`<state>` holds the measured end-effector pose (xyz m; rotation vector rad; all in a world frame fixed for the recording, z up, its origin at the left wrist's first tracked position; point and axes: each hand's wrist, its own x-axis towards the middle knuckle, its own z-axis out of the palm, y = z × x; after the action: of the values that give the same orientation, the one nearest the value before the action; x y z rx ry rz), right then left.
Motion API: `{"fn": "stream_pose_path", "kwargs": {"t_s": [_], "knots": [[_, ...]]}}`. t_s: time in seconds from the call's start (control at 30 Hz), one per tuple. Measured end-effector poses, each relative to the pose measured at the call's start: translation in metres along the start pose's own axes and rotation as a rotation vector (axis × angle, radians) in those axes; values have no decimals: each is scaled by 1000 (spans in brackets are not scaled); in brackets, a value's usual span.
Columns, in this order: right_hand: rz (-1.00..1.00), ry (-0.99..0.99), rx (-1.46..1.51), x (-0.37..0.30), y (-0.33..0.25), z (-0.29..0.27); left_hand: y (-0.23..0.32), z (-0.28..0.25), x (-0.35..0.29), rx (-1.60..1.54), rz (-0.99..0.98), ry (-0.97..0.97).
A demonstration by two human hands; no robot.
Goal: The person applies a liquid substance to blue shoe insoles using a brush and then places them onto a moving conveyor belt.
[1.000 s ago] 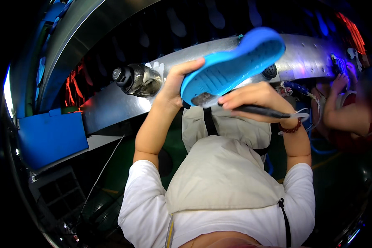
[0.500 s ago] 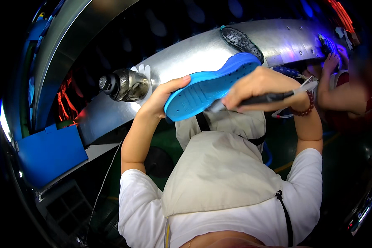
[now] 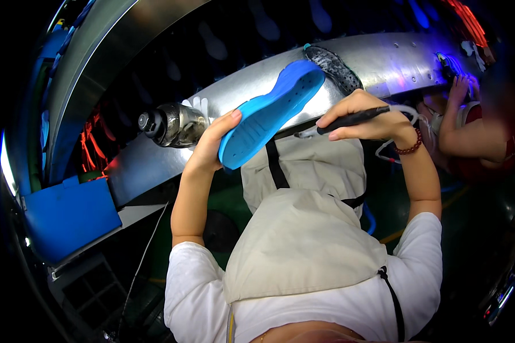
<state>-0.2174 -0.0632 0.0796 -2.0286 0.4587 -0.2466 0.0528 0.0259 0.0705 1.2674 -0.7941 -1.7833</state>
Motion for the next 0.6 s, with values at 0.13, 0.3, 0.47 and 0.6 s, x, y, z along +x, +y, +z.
{"fn": "stream_pose_path", "kwargs": {"t_s": [0.13, 0.3, 0.47, 0.6], "knots": [[-127, 151, 203, 24, -17, 16, -12, 10, 18, -116, 9, -70], [158, 351, 571, 49, -27, 34, -26, 25, 27, -26, 110, -92], [203, 424, 564, 63, -17, 40, -32, 23, 31, 26, 203, -27], [225, 521, 577, 70, -7, 40, -29, 26, 29, 97, 228, 41]]}}
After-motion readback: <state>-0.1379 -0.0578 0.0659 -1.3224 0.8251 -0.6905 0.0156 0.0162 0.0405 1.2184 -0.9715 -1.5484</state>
